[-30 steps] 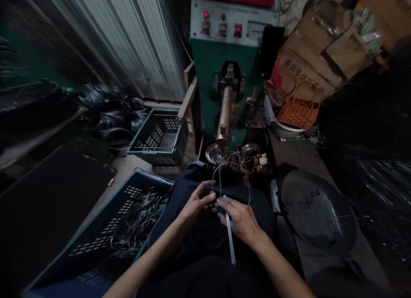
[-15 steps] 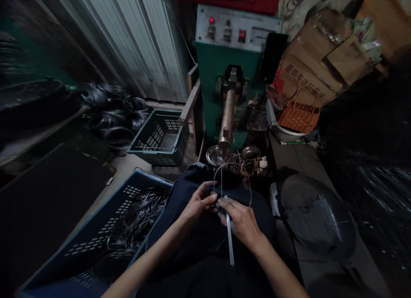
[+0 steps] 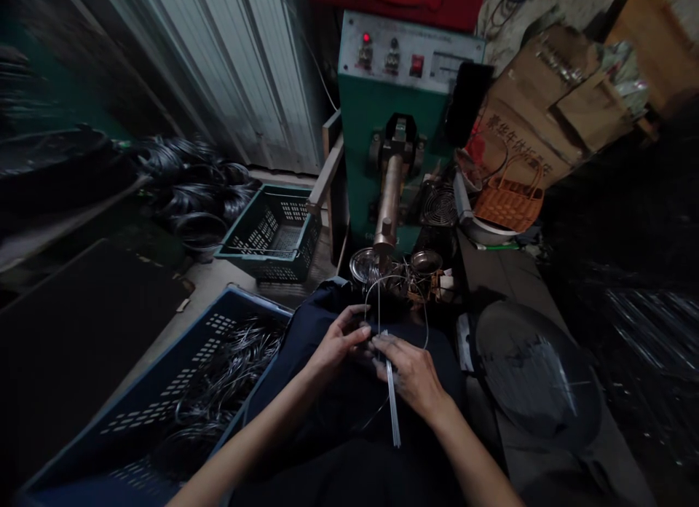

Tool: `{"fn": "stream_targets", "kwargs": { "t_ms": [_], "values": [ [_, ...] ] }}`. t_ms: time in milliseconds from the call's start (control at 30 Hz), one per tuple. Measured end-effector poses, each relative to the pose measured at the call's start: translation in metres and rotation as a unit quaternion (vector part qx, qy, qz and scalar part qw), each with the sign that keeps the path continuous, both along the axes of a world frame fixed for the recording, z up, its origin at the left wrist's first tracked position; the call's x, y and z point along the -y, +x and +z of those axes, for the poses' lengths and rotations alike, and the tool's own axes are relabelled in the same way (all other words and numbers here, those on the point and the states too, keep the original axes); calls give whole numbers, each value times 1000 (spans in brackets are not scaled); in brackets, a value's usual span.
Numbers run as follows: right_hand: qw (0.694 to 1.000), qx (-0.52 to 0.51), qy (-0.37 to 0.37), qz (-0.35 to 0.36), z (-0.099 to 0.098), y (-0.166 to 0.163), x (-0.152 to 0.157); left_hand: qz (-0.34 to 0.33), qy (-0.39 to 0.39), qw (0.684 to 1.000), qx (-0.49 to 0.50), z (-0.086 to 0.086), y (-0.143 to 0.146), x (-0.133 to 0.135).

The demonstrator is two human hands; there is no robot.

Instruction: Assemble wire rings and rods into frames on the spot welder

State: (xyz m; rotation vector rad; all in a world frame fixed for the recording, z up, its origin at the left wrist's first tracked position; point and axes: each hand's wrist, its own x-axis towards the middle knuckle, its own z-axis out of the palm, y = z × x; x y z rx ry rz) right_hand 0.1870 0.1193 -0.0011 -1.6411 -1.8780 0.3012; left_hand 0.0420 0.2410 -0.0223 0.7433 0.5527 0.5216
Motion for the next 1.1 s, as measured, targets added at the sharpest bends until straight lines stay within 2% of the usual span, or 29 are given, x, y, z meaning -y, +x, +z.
{"fn": "stream_targets", "kwargs": {
  "t_ms": [1100],
  "values": [
    [1000, -13, -3, -5, 7, 9, -11, 22, 3, 1000, -7, 5, 13, -6]
  ]
}}
